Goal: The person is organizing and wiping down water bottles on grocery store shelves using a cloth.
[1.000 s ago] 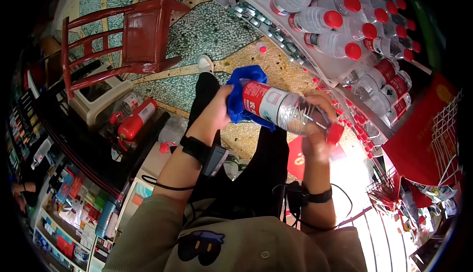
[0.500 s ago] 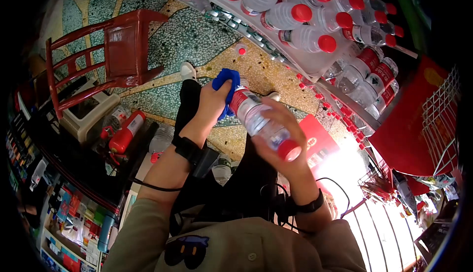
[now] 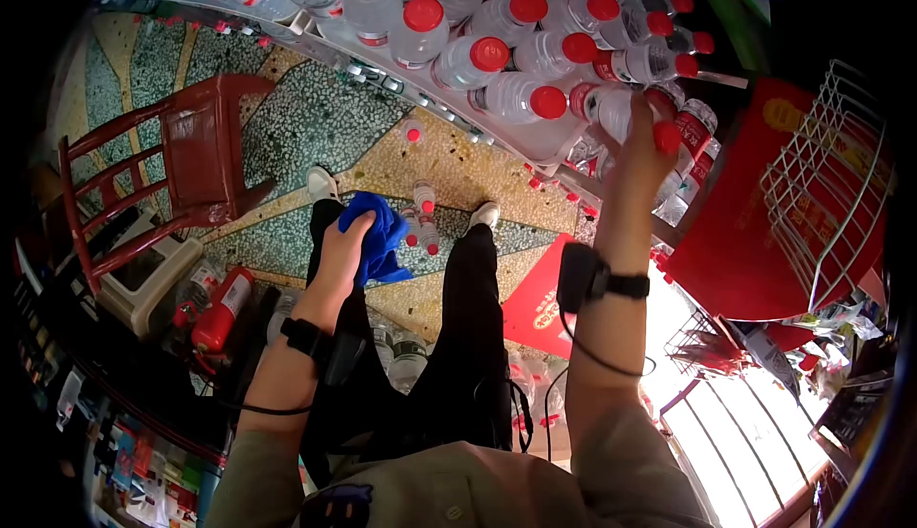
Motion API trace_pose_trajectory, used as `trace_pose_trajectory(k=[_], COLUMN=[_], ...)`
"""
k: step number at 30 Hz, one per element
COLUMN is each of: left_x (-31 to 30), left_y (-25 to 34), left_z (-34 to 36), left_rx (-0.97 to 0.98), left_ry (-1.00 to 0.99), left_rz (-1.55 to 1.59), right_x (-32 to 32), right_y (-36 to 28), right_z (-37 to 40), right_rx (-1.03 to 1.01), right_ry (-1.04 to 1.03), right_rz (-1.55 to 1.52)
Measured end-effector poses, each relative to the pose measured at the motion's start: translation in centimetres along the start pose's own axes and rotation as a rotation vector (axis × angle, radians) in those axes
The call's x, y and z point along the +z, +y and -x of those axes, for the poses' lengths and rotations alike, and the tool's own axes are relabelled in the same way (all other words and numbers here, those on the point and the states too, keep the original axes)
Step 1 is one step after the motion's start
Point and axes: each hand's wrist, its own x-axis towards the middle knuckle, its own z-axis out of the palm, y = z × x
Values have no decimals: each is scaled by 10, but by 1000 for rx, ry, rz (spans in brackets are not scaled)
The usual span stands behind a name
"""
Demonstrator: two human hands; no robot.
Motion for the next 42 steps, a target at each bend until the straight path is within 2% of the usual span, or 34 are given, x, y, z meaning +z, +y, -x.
trace_pose_trajectory(k=[6,10,14,16,19,22,24,27,28,31,32,34,35,36,38,39,40,41,42], left_x=[-4,-8,-8,-4,3,6,1,-8,-12,-32,-41,-53,-59,-64,-74,-83,-99,-111,-124], left_y=[2,-8,-14,-13,-11,-12,-14,-20,-20,-24,-31,-36,-38,-39,-34,-26,-34,-37,-40], left_z=[6,1,-2,-3,-1,-1,-3,-8,-10,-17,-23,-29,-31,-32,-28,-19,-19,-18,-18], left_rx=[-10,-5,-27,-40,-43,-29,-32,-49,-60,-194,-209,-207,-207,-202,-177,-189,-112,-66,-16], left_ry=[68,54,17,-6,-24,-59,-98,-10,15,77,98,95,94,55,-25,-165,-250,-261,-243], left_rz=[25,-27,-36,-35,-27,-14,-19,125,187,311,340,336,336,410,563,698,844,859,850], right_x=[34,44,50,55,58,42,21,2,-14,-38,-44,-42,-38,-20,13,30,48,69,92], right_y=[18,24,25,22,10,18,23,18,25,71,99,163,201,214,275,306,335,356,375], right_z=[-55,-68,-71,-68,-59,-61,-51,4,19,67,78,91,91,94,89,83,78,74,68], right_rx=[31,22,17,-6,48,31,-31,-151,-102,73,177,371,352,455,236,135,36,-64,-11], right_ry=[16,-75,-97,-146,-97,-212,-145,-130,-209,-328,-383,-545,-684,-756,-804,-808,-812,-811,-823], right_rz=[-65,-123,-52,55,23,4,-75,-57,26,210,189,334,457,655,1048,1125,1200,1268,1315])
